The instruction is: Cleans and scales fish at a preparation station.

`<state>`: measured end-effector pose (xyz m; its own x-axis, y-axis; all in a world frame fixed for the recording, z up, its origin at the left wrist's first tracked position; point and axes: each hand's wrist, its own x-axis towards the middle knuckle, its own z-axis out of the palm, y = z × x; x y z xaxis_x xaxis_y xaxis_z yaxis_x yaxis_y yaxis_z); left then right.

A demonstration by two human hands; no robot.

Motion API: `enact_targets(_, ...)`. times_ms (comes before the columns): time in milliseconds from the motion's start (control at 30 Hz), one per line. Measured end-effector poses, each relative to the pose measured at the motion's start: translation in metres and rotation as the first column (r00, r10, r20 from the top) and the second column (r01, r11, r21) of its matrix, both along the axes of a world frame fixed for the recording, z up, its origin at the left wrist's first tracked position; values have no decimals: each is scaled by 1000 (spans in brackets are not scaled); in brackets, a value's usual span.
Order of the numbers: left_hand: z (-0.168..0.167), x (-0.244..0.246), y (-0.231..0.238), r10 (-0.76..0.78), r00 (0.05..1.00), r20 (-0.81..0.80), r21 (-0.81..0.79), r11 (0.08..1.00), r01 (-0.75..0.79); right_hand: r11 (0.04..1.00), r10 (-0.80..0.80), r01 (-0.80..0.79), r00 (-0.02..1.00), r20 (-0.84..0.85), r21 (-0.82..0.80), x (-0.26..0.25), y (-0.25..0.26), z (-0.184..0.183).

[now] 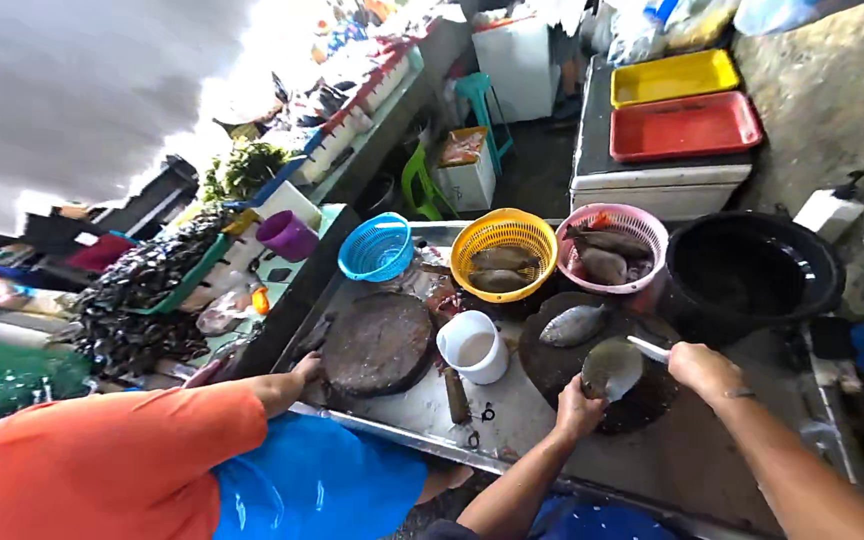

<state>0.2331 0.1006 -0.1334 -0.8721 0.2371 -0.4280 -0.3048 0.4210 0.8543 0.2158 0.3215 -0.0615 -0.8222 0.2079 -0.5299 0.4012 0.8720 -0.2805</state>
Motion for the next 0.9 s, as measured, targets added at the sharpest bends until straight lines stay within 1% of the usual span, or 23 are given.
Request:
enact_targets(33, 1, 0, 2, 7, 1000, 4, 11, 1000, -7, 1000, -6, 6, 1000, -11, -5, 3, -8, 1)
enact_targets(67, 3, -2, 6, 18, 1000, 10, 29, 999, -18, 999, 32, -33, 999, -19, -17, 5, -19, 6)
enact_targets(133, 1, -4, 5, 10, 1000, 16, 28, 1000, -11, 991, 79, -79, 997, 1, -105, 1, -21, 18)
enact_targets(167, 0, -1, 3, -1, 1000, 17, 25, 1000, 1, 993, 48, -48, 999, 5, -112, 0, -12, 16)
enact_targets(200, 0, -1, 3, -6, 1000, 7, 30, 1000, 6, 997, 1, -1, 1000, -4, -74, 0, -4, 9)
enact_targets(233, 1, -2, 5, -4, 1000, -7, 39, 999, 4, 999, -34, 33, 999, -36, -34, 4, -5, 1)
enact_targets(267, 3, -2, 9, 5, 1000, -13, 52, 999, -4, 999, -28, 27, 997, -68, -21, 10, -12, -3)
enact_targets(300, 4, -4, 11, 16, 1000, -12, 66, 998, -16, 999, 5, -7, 998, -70, -31, 12, -17, -1)
enact_targets(333, 4, -4, 9, 21, 1000, -16, 57, 998, -20, 996, 18, -24, 998, -68, -91, 9, -14, 2)
enact_targets(367, 3, 0, 5, 18, 1000, -17, 43, 999, -17, 988, 7, -15, 999, -52, -154, 6, -4, 4)
enact_targets(400, 2, 1, 3, 19, 1000, -14, 47, 999, -18, 987, -26, 20, 999, -38, -158, 5, 7, 3)
enact_targets(433, 1, 1, 3, 24, 1000, -6, 59, 998, -23, 989, -54, 47, 997, -46, -137, 9, 9, 0)
enact_targets(467, -1, 1, 4, 27, 1000, 9, 74, 997, -27, 989, -76, 65, 994, -79, -133, 19, -1, -8)
enact_targets(533, -7, -3, 6, 12, 999, 50, 90, 996, -16, 973, -30, 2, 993, -118, -233, 29, -23, -15)
enact_targets(567, -12, -3, 5, -18, 998, 59, 76, 997, 14, 954, -21, -10, 995, -101, -300, 27, -22, -14)
enact_targets(600, -16, -1, 1, -50, 996, 73, 68, 997, 45, 944, -49, 13, 994, -101, -331, 23, -12, -20)
enact_targets(667, -19, -2, -2, -77, 992, 100, 92, 993, 68, 959, -164, 102, 961, -225, -264, 27, -1, -53)
enact_targets(700, -19, -5, -1, -74, 991, 116, 115, 992, 60, 956, -194, 126, 949, -248, -265, 34, -9, -62)
enact_targets(767, -18, -11, -1, -62, 988, 144, 152, 988, 40, 931, -156, 78, 968, -196, -357, 44, -29, -49)
enact_targets(800, -20, -11, -4, -65, 987, 147, 166, 985, 40, 910, -131, 60, 980, -148, -409, 41, -25, -39)
enact_targets(833, -24, -8, -8, -61, 986, 156, 192, 981, 30, 907, -128, 63, 984, -128, -417, 37, -15, -37)
enact_targets(867, -26, -7, -9, -28, 984, 177, 256, 966, -19, 927, -166, 98, 973, -160, -363, 34, -4, -45)
enact_targets(900, -26, -8, -5, 38, 979, 201, 324, 941, -103, 953, -181, 117, 959, -216, -280, 33, 1, -55)
